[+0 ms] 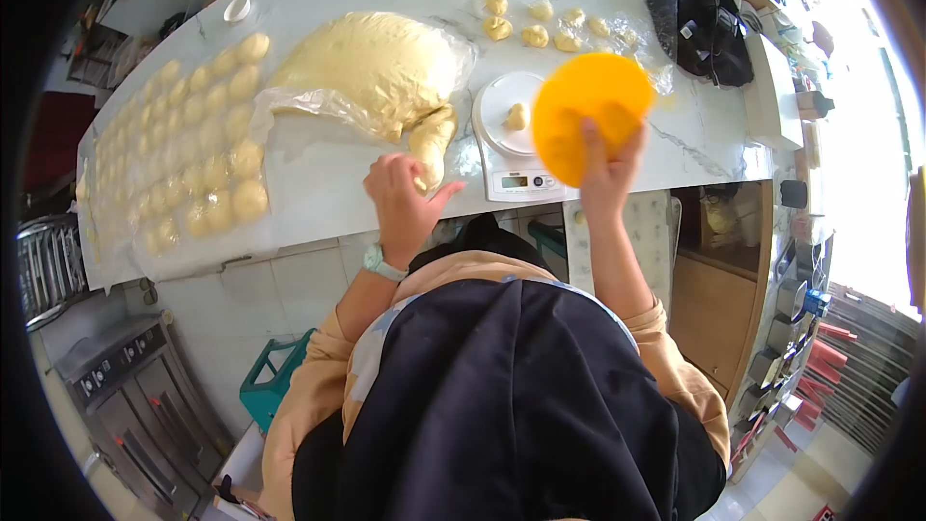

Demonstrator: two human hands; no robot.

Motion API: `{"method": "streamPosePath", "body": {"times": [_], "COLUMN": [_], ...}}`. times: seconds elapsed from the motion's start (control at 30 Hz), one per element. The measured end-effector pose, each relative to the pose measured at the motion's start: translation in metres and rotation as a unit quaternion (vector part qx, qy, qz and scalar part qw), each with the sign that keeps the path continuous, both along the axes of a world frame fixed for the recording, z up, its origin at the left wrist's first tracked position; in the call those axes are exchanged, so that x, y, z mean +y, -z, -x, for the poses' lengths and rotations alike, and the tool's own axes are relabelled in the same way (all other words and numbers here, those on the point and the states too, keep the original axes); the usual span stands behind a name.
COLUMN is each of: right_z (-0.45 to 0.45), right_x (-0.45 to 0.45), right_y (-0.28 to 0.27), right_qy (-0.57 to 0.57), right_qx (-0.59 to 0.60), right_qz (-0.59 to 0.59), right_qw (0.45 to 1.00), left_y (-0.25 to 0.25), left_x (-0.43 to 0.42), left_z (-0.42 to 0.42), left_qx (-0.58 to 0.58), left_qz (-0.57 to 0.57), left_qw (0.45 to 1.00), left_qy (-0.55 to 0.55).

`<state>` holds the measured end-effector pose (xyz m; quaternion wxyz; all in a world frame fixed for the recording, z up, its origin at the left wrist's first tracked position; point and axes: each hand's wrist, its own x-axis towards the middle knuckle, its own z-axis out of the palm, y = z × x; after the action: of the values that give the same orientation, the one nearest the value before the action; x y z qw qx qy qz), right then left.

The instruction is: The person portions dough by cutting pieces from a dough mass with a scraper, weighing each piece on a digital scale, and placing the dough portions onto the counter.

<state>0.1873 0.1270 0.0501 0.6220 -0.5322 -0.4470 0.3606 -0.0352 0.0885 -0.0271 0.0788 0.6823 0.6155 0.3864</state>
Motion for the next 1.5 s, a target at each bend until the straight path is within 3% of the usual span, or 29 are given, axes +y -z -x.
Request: {"method": "streamPosePath", "body": {"times": [0.07, 0.1, 0.13, 0.23, 0.33, 0.43, 0.53, 0.63, 0.73, 0.77, 0.8, 0.83, 0.9, 0.93, 1.0, 1.07, 1.17, 1.2, 1.27, 1.37, 1.5], "right_z": [0.019, 0.032, 0.049, 0.080, 0.110, 0.126, 0.109, 0.089, 0.067, 0.057, 0.048, 0.039, 0.013, 0.002, -0.013, -0.022, -0.024, -0.023, -0.024, -0.037, -0.042], "right_x": [-0.005, -0.006, -0.004, 0.016, 0.033, 0.026, 0.001, -0.022, -0.046, -0.047, -0.047, -0.044, -0.035, -0.031, -0.020, -0.019, -0.028, -0.032, -0.041, -0.054, -0.057], "right_y": [0.022, 0.015, 0.016, -0.005, -0.007, 0.031, 0.063, 0.099, 0.090, 0.083, 0.074, 0.066, 0.052, 0.045, 0.024, 0.013, 0.007, 0.006, 0.005, 0.006, 0.005], "right_qy": [-0.165, -0.270, -0.300, -0.431, -0.481, -0.510, -0.388, -0.312, -0.264, -0.216, -0.169, -0.061, 0.039, 0.103, 0.178, 0.193, 0.218, 0.224, 0.239, 0.264, 0.276], "right_qx": [-0.149, -0.204, -0.254, -0.416, -0.518, -0.540, -0.397, -0.329, -0.314, -0.279, -0.242, -0.222, -0.185, -0.145, -0.107, -0.104, -0.121, -0.127, -0.140, -0.150, -0.139], "right_qz": [0.046, 0.102, 0.020, 0.055, 0.003, -0.053, -0.216, -0.285, -0.019, -0.034, -0.051, -0.114, -0.162, -0.090, -0.092, -0.104, -0.111, -0.113, -0.113, -0.106, -0.094], "right_qw": [0.974, 0.936, 0.919, 0.799, 0.707, 0.668, 0.803, 0.844, 0.912, 0.935, 0.954, 0.966, 0.969, 0.980, 0.974, 0.970, 0.962, 0.960, 0.954, 0.947, 0.946], "left_y": [0.013, 0.021, 0.027, 0.031, 0.033, 0.033, 0.030, 0.035, 0.031, 0.027, 0.018, 0.009, -0.002, 0.001, -0.002, -0.021, -0.036, -0.032, -0.020, -0.022, 0.012], "left_x": [-0.022, -0.025, -0.025, -0.027, -0.030, -0.033, -0.033, -0.036, -0.045, -0.045, -0.043, -0.037, -0.019, -0.004, 0.025, 0.057, 0.080, 0.083, 0.087, 0.064, 0.014], "left_z": [0.017, 0.023, 0.028, 0.031, 0.029, 0.025, 0.024, 0.021, 0.014, 0.010, 0.003, -0.002, -0.009, -0.010, -0.018, -0.034, -0.064, -0.065, -0.063, -0.034, 0.011], "left_qx": [0.043, 0.016, -0.011, -0.019, -0.043, -0.064, -0.053, -0.062, -0.123, -0.149, -0.156, -0.182, -0.232, -0.286, -0.418, -0.357, -0.375, -0.316, -0.192, -0.189, -0.104], "left_qz": [0.100, 0.093, 0.084, 0.046, 0.017, 0.001, -0.005, 0.002, 0.076, 0.111, 0.070, 0.062, 0.048, 0.086, 0.211, 0.220, 0.212, 0.159, 0.048, 0.010, -0.052], "left_qw": [0.992, 0.994, 0.995, 0.998, 0.998, 0.996, 0.997, 0.998, 0.985, 0.974, 0.978, 0.973, 0.963, 0.944, 0.866, 0.886, 0.867, 0.904, 0.955, 0.965, 0.992], "left_qy": [-0.061, -0.059, -0.055, -0.025, -0.032, -0.064, -0.053, 0.008, 0.097, 0.130, 0.120, 0.125, 0.127, 0.144, 0.176, 0.199, 0.249, 0.241, 0.220, 0.183, 0.051]}}
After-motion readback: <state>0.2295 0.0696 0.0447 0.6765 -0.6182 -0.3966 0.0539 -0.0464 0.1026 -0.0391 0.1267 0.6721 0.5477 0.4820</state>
